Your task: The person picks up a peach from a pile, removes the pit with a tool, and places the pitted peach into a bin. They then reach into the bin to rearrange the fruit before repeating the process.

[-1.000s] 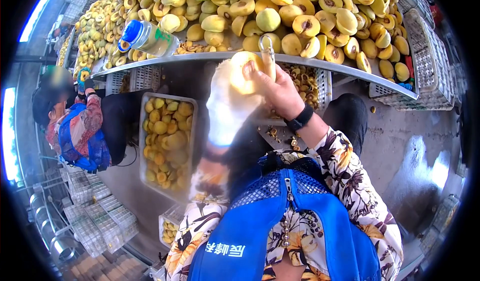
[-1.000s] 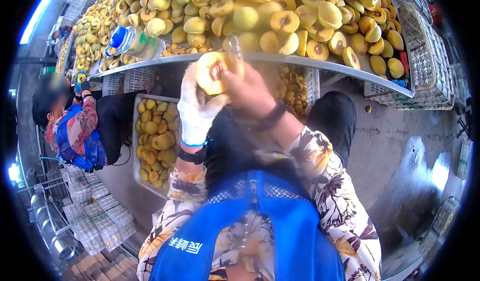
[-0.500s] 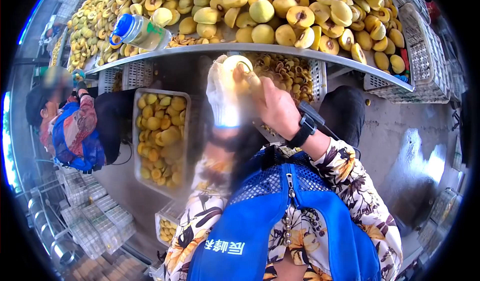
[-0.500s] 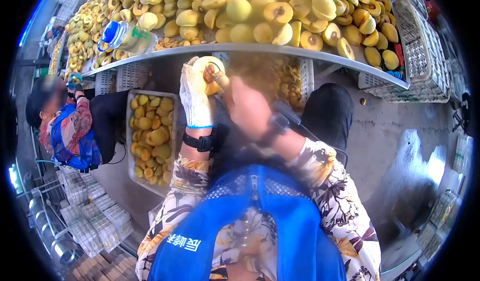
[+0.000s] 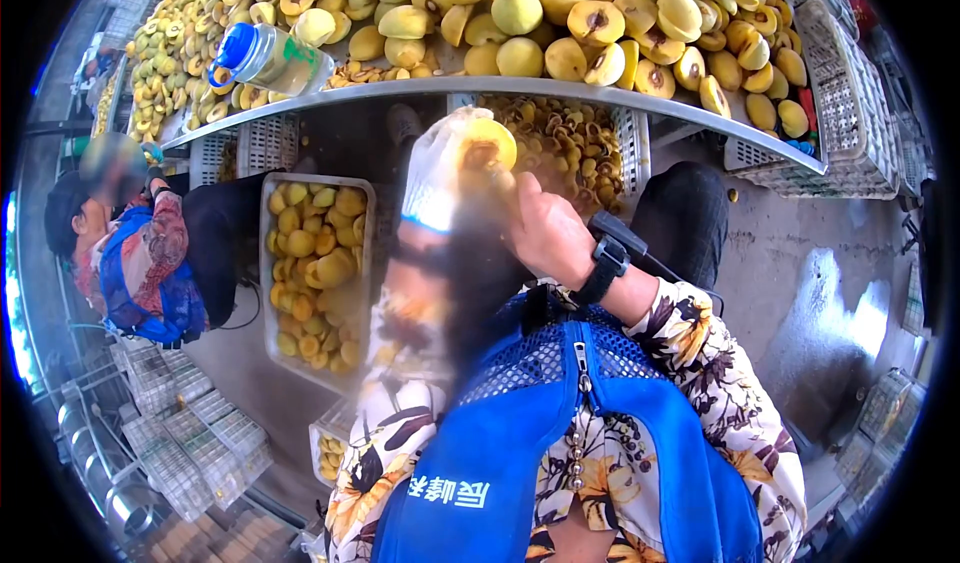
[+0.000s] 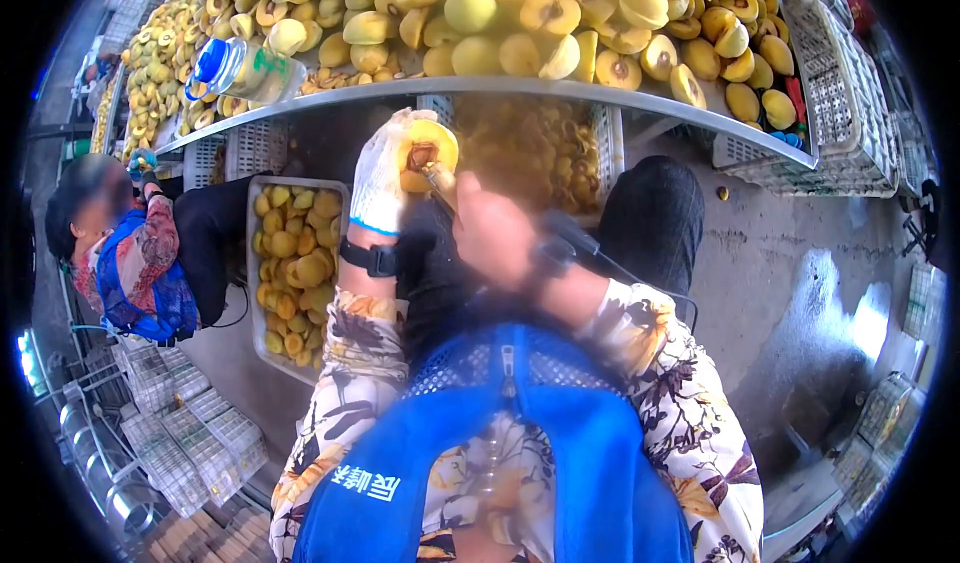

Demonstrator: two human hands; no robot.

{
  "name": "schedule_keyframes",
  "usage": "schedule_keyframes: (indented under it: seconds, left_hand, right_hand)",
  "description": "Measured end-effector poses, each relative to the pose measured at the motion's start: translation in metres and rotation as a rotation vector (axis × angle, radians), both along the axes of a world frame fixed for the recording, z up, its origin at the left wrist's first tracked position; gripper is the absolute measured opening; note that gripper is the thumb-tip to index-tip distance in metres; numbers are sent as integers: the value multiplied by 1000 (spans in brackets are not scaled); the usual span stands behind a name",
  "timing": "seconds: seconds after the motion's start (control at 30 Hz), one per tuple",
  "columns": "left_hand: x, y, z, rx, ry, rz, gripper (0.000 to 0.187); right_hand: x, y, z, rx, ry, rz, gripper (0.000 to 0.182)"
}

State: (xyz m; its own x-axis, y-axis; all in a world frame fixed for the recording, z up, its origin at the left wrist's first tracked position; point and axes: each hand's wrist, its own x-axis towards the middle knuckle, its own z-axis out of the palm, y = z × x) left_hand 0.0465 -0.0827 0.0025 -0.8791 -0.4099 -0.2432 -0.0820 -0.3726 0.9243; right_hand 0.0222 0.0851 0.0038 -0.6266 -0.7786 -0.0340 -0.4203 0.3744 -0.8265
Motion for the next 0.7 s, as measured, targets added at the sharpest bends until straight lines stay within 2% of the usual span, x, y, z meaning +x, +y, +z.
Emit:
schedule_keyframes:
  seconds: [0.1, 0.2, 0.23, 0.27, 0.33, 0.37, 0.4, 0.47, 0.5, 0.6, 0.7]
  left_hand:
    - [-3, -7, 7, -71, -89, -124, 35]
    - [-3, 0, 11, 199, -48, 99, 37]
    - [-1, 11, 16, 394, -2, 174, 38]
    - [-3, 17, 11, 292, 33, 241, 36]
    - [3, 25, -12, 92, 94, 385, 31]
    - [2, 18, -19, 173, 77, 304, 29]
    - [3, 18, -23, 161, 44, 351, 27]
    - [-1, 29, -5, 135, -22, 435, 24]
    - [-3, 35, -5, -33, -10, 457, 28]
    - [-5, 36, 2, -101, 24, 395, 27]
    - [-8, 30, -3, 97, -63, 349, 24]
  right_hand:
    - [-5, -5, -4, -13, -104, -68, 28]
    - [-11, -8, 5, -18, -231, -126, 23]
    - [-9, -10, 5, -40, -249, -140, 21]
    - [-7, -13, 5, -63, -268, -155, 19]
    - [1, -17, 5, -7, -302, -148, 27]
    - [4, -18, 5, 23, -317, -145, 31]
    - [8, -18, 5, 7, -305, -159, 32]
    - [14, -18, 4, -27, -281, -195, 32]
    - [14, -18, 7, -2, -339, -190, 32]
    - [12, -17, 14, 42, -447, -177, 31]
    - [11, -15, 11, 54, -454, -145, 29]
